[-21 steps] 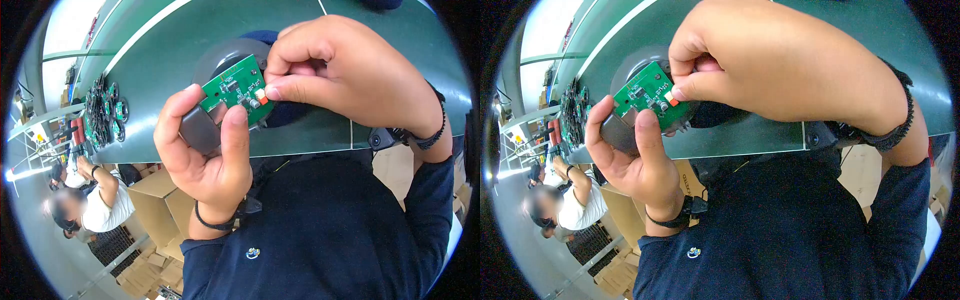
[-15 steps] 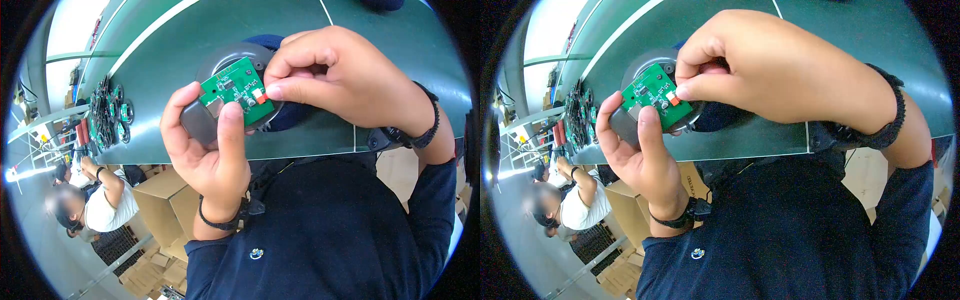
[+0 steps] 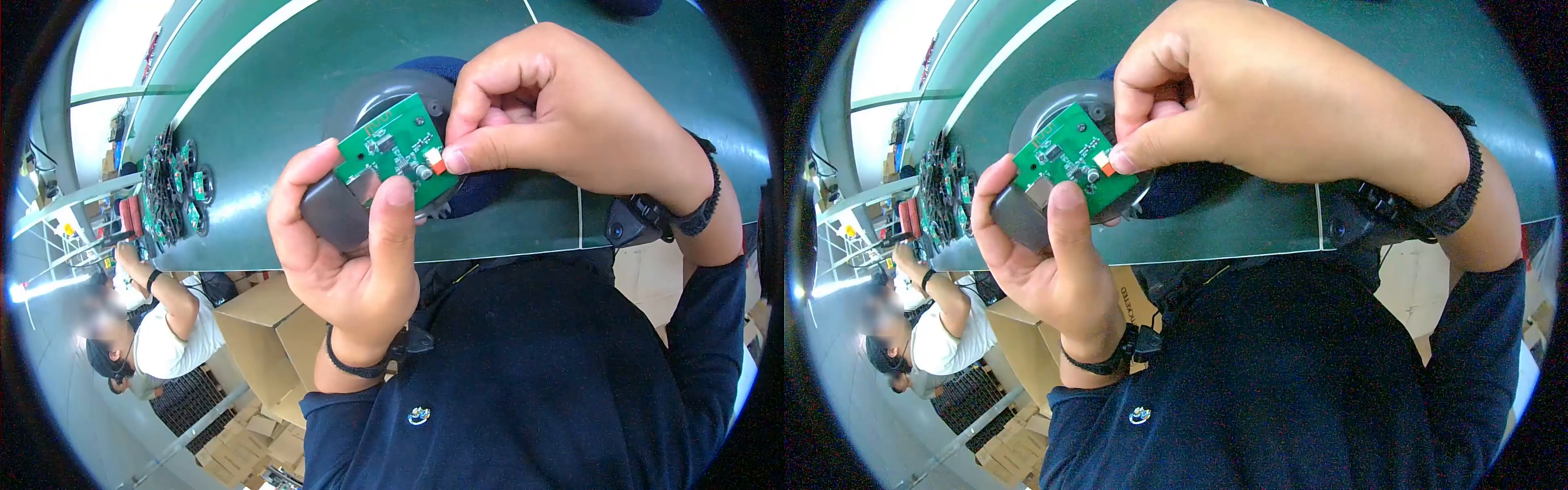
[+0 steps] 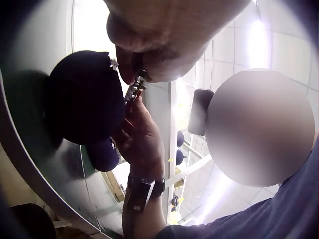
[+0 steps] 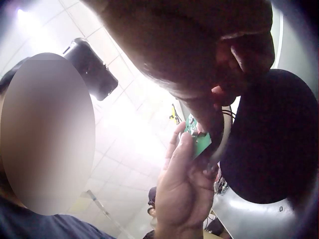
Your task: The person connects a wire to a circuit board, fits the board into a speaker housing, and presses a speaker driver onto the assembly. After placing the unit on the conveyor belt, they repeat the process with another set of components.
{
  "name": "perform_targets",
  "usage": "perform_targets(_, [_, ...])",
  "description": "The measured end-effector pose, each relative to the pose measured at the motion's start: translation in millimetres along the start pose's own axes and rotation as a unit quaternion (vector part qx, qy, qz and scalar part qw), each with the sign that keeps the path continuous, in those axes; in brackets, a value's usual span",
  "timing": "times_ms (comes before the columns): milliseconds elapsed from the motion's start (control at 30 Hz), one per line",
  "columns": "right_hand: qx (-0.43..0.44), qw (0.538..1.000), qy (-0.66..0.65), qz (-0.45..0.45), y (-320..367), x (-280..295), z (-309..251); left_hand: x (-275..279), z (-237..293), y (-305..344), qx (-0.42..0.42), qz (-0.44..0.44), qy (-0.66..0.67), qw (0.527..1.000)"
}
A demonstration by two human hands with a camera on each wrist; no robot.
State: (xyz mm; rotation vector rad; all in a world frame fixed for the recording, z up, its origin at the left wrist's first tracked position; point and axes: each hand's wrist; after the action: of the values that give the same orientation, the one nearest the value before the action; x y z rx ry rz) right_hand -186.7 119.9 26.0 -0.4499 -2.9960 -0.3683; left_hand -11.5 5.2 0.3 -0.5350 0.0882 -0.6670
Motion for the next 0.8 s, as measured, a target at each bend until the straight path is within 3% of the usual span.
perform_targets(100, [0.016, 1.0, 0.013, 0.003, 3, 6, 4, 0, 4, 6, 0.039, -0.032, 0.019, 0.999])
perform_targets(167, [0.088, 0.994, 0.069, -0.017, 8, 16, 1, 0, 3, 9, -0.186, -0.056, -0.155, 0.969])
perform_targets(200, [0.144, 0.981, 0.113, -0.058, 7, 35, -3, 5, 4, 6, -0.233, -0.116, -0.114, 0.959])
perform_targets(267, [0.225, 0.969, 0.088, -0.048, 5, 65, 7, 1, 2, 14, -0.337, -0.147, -0.089, 0.926])
perform_targets(333, [0.17, 0.984, 0.048, 0.003, 6, 80, 13, 4, 19, 25, -0.306, -0.234, -0.105, 0.917])
perform_targets(367, [0.169, 0.982, 0.085, 0.012, 5, 76, 13, -13, 11, 37, -0.361, -0.145, -0.101, 0.916])
perform_targets(400, [0.187, 0.973, 0.124, 0.05, 0, 57, 15, -9, 16, 42, -0.381, -0.199, -0.144, 0.891])
perform_targets(467, [0.218, 0.943, 0.251, 0.0, -18, 38, 0, -7, 11, 39, -0.356, -0.207, -0.201, 0.889])
perform_targets(533, [0.318, 0.868, 0.382, 0.008, -26, 21, -12, -5, 8, 38, -0.341, -0.198, -0.175, 0.902])
perform_targets(567, [0.311, 0.852, 0.421, 0.003, -26, 17, -15, -3, 9, 38, -0.343, -0.198, -0.17, 0.902])
perform_targets(800, [0.29, 0.822, 0.487, 0.061, -28, -3, -22, -2, 9, 39, -0.331, -0.184, -0.159, 0.912])
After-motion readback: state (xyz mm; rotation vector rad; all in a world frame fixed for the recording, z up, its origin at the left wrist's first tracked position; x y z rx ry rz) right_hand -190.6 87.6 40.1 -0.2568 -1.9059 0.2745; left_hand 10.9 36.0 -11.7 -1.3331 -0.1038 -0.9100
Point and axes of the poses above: each hand's wrist, its own y-axis away from the middle knuckle, its own x-axis out of the back of the hand, z = x × y, and after that the axes turned 6 degrees about -x, right-handed
